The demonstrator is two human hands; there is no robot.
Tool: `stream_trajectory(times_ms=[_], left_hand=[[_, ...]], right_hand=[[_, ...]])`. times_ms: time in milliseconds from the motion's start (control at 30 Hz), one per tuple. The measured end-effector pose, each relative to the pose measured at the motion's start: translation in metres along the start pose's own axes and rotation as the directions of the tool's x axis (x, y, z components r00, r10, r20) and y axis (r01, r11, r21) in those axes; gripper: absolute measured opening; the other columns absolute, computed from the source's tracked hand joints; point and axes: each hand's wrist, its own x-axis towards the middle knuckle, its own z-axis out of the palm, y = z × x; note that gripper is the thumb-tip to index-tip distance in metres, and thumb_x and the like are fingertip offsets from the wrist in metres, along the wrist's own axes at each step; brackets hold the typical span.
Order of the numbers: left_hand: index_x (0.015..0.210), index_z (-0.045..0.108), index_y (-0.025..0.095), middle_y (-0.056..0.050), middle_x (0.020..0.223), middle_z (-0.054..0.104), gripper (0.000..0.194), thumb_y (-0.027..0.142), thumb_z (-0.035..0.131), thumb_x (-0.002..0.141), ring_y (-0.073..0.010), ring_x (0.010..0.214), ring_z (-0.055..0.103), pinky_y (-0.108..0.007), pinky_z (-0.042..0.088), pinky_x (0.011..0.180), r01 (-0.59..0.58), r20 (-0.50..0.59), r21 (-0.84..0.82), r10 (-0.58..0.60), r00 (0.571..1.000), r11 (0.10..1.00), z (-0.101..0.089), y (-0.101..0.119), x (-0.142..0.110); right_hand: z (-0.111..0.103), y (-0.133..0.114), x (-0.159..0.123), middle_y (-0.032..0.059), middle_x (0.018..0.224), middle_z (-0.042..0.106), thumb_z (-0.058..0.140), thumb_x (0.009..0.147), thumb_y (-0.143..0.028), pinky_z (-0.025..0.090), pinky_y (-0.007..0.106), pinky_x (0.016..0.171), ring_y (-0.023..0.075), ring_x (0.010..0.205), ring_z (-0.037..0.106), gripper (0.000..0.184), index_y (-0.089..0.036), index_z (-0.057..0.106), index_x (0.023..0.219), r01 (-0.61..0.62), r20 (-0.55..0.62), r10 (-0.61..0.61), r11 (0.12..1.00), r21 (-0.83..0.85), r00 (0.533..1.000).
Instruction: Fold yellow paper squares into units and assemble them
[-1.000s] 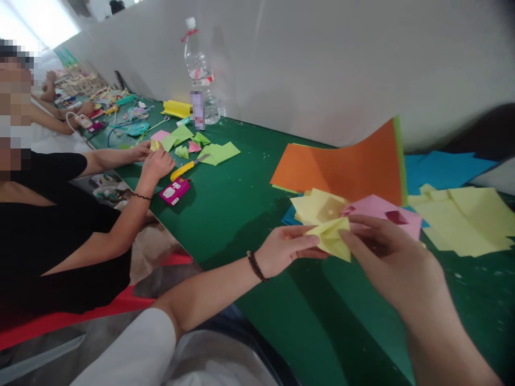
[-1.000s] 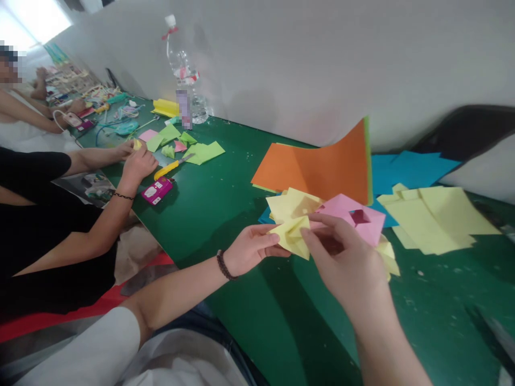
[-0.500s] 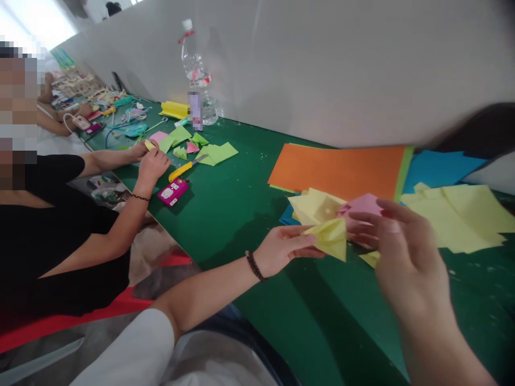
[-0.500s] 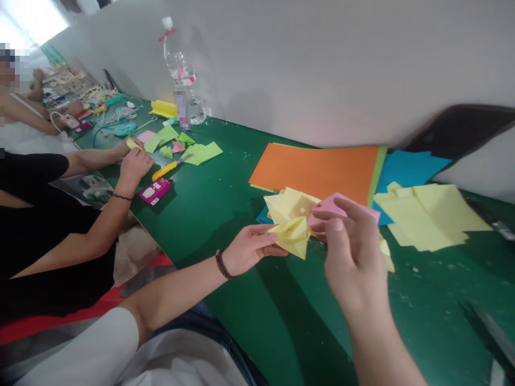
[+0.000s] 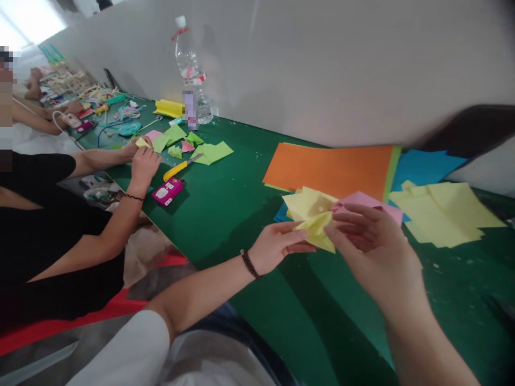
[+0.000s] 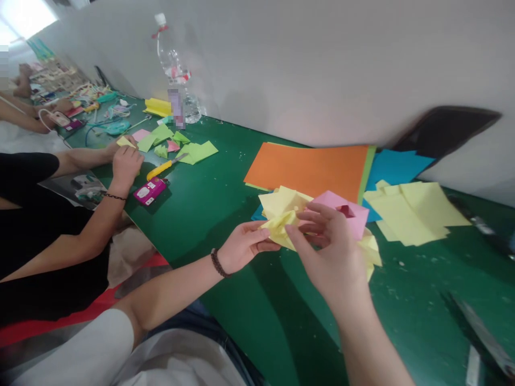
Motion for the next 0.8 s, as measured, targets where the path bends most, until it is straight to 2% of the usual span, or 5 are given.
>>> stream_trajectory(times_ms=[133, 233, 433, 633, 800], left_hand=[[0.091, 0.074, 0.011, -0.006, 0.086, 0.071, 0.051, 0.036, 0.09, 0.049, -0.015, 0.072, 0.066, -0.038, 0.05, 0.083, -0.062, -0.037, 0.056, 0.064, 0.997, 0.997, 0.0, -0.002, 0.0], [0.097, 0.073, 0.013, -0.006, 0.09, 0.07, 0.056, 0.035, 0.091, 0.048, -0.0156, 0.078, 0.065, -0.04, 0.049, 0.086, -0.108, -0.042, 0.181, 0.118, 0.992, 0.978, 0.0, -0.004, -0.002], [0.101, 0.073, 0.016, -0.007, 0.099, 0.07, 0.055, 0.033, 0.088, 0.051, -0.016, 0.085, 0.063, -0.039, 0.048, 0.087, -0.144, -0.01, 0.349, 0.158, 0.987, 0.926, -0.002, -0.006, -0.004], [0.099, 0.073, 0.012, -0.007, 0.089, 0.07, 0.057, 0.034, 0.09, 0.05, -0.0168, 0.077, 0.066, -0.042, 0.052, 0.083, -0.128, 0.002, 0.169, 0.13, 0.992, 0.977, -0.005, -0.009, 0.001], [0.087, 0.075, 0.012, -0.006, 0.087, 0.071, 0.049, 0.031, 0.092, 0.045, -0.0147, 0.074, 0.066, -0.035, 0.051, 0.08, -0.031, -0.036, -0.002, 0.031, 0.999, 1.0, 0.0, -0.002, -0.001]], right_hand=[[0.003, 0.003, -0.005, 0.0095, 0.101, 0.066, 0.062, 0.074, -0.057, 0.054, 0.037, 0.059, 0.024, 0.078, 0.066, 0.056, -0.022, 0.056, 0.117, 0.214, -0.027, -0.234, 0.924, -0.318, 0.972], [0.006, 0.002, -0.007, 0.0116, 0.099, 0.065, 0.055, 0.078, -0.057, 0.053, 0.037, 0.059, 0.0258, 0.079, 0.066, 0.053, -0.02, 0.056, 0.116, 0.259, -0.049, -0.307, 0.871, -0.417, 0.951], [0.006, 0.007, -0.001, 0.0111, 0.096, 0.068, 0.059, 0.071, -0.047, 0.055, 0.041, 0.06, 0.0263, 0.074, 0.067, 0.045, -0.02, 0.056, 0.106, 0.128, -0.011, -0.141, 0.925, -0.357, 0.99], [-0.002, 0.008, -0.002, 0.0052, 0.095, 0.071, 0.054, 0.077, -0.038, 0.057, 0.042, 0.067, 0.0272, 0.076, 0.07, 0.041, -0.029, 0.053, 0.117, 0.137, -0.064, -0.158, 0.958, -0.251, 0.985], [-0.006, -0.003, -0.003, 0.0053, 0.093, 0.073, 0.061, 0.076, -0.042, 0.057, 0.045, 0.076, 0.0282, 0.083, 0.071, 0.042, -0.029, 0.058, 0.115, -0.064, -0.117, 0.05, 0.99, -0.124, 0.992]])
